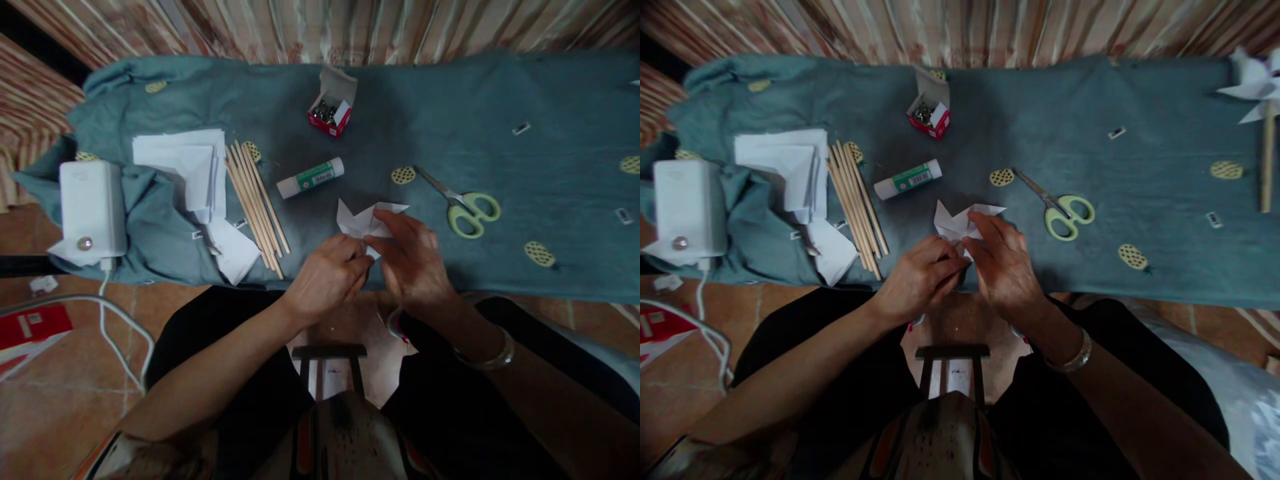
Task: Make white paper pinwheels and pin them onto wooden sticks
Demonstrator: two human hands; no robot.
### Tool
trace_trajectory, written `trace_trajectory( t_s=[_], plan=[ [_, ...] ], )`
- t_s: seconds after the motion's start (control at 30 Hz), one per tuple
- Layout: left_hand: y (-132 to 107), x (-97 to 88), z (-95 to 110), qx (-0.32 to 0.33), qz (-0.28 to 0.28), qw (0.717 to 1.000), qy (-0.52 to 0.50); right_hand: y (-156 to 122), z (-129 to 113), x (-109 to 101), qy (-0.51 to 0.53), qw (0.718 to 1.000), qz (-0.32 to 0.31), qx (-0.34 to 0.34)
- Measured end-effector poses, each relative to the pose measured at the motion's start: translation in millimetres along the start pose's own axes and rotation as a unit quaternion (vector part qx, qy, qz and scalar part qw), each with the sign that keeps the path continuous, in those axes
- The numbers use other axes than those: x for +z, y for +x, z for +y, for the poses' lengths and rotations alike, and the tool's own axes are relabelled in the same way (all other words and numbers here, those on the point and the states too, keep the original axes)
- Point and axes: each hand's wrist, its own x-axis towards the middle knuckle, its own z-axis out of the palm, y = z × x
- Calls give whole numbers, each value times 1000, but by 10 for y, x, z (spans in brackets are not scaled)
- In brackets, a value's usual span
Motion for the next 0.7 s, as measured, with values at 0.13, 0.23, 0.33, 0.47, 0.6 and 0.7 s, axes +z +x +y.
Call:
trace_trajectory(
  t_s=[0.13,0.23,0.33,0.47,0.6,0.7],
  plan=[
    [-7,9,-3,-8,3,1000,0,22,38,-95,82,996,0,31],
    [-11,12,-8,-6,7,1000,-1,41,53,-136,106,993,-3,46],
    [-7,8,-9,-2,13,1000,-2,42,53,-108,85,996,-6,38],
    [-5,4,-12,3,11,1000,4,26,27,-31,13,1000,4,-1],
    [-14,9,-19,6,4,1000,11,6,-29,29,-46,999,-10,-23],
    [-13,9,-22,7,-3,1000,21,-10,-63,70,-47,998,-7,-36]
  ],
)
